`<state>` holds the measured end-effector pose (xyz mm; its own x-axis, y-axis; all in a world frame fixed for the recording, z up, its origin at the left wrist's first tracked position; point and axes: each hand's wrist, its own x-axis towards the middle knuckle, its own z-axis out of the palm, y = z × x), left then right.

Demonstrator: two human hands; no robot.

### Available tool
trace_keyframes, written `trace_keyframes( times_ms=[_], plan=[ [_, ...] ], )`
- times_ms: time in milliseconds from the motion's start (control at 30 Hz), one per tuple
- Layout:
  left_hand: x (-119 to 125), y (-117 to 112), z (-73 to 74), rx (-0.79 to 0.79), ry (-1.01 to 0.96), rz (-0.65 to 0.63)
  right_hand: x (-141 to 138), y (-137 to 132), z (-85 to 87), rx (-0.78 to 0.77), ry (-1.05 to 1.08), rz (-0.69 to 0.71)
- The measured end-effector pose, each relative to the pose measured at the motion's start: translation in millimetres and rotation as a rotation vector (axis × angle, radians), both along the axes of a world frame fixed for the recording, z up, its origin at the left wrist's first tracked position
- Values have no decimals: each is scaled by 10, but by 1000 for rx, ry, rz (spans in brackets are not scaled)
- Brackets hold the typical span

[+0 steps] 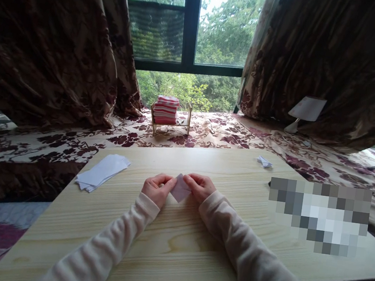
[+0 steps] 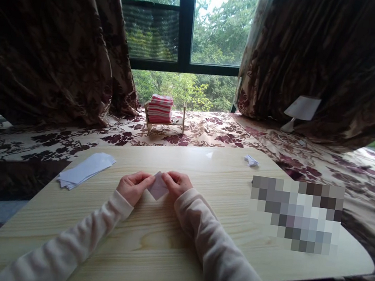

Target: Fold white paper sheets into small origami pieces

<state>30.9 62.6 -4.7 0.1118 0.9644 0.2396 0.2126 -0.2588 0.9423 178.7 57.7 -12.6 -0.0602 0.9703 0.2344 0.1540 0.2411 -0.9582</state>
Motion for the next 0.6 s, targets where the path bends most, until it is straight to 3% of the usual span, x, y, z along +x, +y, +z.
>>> trace_keyframes(
  times_ms=[167,600],
  plan=[
    [24,18,10,-45,-8,28,-16,-20,4,32,-58,42],
    [79,-3,72,-52,-2,-72,-11,-7,-80,0,-39,-7]
  ],
)
